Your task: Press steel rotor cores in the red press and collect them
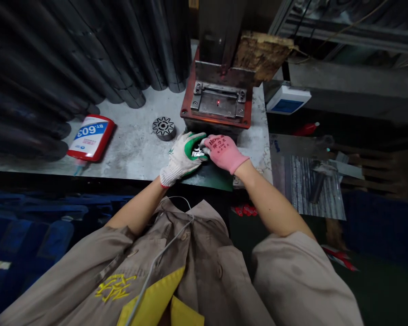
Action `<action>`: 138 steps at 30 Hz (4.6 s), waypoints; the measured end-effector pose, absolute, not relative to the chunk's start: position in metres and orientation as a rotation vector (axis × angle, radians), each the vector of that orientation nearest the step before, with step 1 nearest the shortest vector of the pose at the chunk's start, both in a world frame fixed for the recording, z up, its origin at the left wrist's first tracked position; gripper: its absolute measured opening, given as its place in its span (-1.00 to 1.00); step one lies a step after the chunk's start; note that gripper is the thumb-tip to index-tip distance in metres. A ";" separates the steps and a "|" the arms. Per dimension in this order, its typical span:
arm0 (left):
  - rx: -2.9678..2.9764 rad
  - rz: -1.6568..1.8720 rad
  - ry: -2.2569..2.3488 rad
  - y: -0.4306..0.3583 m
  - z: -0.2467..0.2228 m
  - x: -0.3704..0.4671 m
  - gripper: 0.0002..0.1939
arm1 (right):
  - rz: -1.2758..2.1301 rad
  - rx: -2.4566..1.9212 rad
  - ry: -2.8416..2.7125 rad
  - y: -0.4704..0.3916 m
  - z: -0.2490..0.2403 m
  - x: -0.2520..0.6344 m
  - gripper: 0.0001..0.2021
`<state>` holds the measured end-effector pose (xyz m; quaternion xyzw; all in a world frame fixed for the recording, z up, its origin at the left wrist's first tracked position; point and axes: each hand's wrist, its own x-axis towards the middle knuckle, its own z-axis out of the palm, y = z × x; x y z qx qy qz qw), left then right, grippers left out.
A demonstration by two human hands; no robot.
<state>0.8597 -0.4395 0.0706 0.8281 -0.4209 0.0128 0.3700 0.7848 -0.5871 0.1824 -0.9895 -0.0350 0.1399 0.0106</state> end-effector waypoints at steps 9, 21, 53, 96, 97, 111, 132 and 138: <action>2.051 0.028 -1.004 -0.429 0.070 0.863 -0.06 | -0.121 -3.258 0.419 -0.609 0.244 0.813 -0.45; 2.124 0.110 -1.027 -0.436 0.069 0.853 0.04 | -0.151 -3.181 0.469 -0.612 0.240 0.805 -0.39; 2.143 0.118 -0.941 -0.438 0.066 0.850 -0.03 | -0.112 -2.829 0.181 -0.595 0.194 0.757 -0.48; 2.142 0.059 -1.032 -0.436 0.076 0.851 -0.15 | -0.842 -2.931 0.703 -0.642 0.176 0.865 -0.44; 2.145 0.058 -1.028 -0.435 0.076 0.851 -0.15 | -0.827 -2.941 0.705 -0.643 0.175 0.865 -0.44; 2.138 0.056 -1.004 -0.435 0.077 0.851 -0.14 | -0.297 -3.259 0.517 -0.606 0.213 0.835 -0.15; 2.131 0.066 -1.043 -0.435 0.077 0.855 -0.16 | -0.461 -3.218 0.590 -0.618 0.211 0.823 -0.13; 2.062 0.276 -0.877 -0.435 0.071 0.844 -0.20 | -0.404 -3.301 0.530 -0.600 0.202 0.829 -0.05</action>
